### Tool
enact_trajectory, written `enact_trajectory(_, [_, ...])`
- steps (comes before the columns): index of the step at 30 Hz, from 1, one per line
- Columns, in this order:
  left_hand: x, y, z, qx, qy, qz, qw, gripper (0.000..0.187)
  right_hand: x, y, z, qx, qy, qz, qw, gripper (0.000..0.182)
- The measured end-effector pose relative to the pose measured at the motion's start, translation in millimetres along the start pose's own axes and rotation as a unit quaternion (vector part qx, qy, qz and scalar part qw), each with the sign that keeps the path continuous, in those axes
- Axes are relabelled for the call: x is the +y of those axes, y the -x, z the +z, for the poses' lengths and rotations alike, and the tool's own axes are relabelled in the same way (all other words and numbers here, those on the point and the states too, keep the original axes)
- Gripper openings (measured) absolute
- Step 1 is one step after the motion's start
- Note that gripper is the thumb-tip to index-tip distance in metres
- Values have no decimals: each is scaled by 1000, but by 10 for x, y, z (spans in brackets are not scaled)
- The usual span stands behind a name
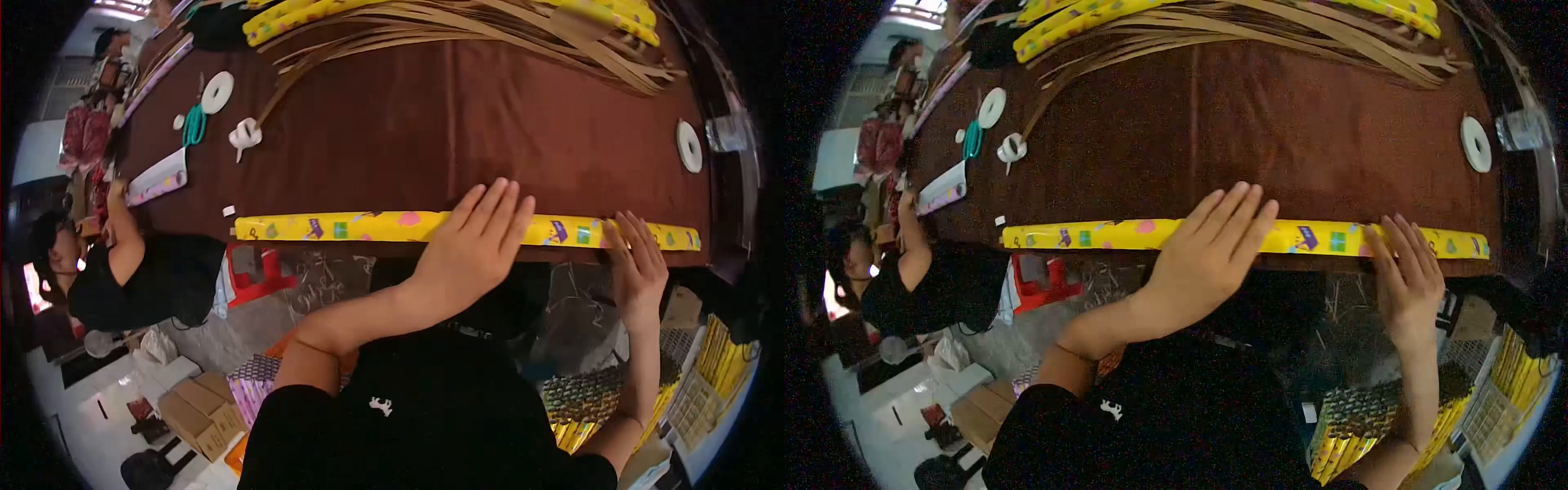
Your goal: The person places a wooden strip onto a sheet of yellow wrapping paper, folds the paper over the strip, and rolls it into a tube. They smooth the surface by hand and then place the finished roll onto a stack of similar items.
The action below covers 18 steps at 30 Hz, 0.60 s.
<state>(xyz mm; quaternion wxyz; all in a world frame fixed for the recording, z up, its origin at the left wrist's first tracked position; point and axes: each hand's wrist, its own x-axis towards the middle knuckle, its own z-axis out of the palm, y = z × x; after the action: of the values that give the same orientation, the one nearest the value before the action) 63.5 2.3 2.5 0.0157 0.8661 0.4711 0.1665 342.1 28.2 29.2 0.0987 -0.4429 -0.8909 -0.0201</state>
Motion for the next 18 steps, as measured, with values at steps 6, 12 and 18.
enact_trajectory(6, [26, 2, 17, 14, -8, -7, 1000, 48, -306, 102, 33, 118, 21, 101, 988, 38])
enact_trajectory(12, [3, -34, 23, 1, 13, 13, 1000, 47, -1090, 100, 277, 29, -687, 434, 583, 28])
enact_trajectory(18, [3, -57, 31, 4, -16, 26, 1000, 45, -1222, -174, 366, 76, -756, 457, 462, 29])
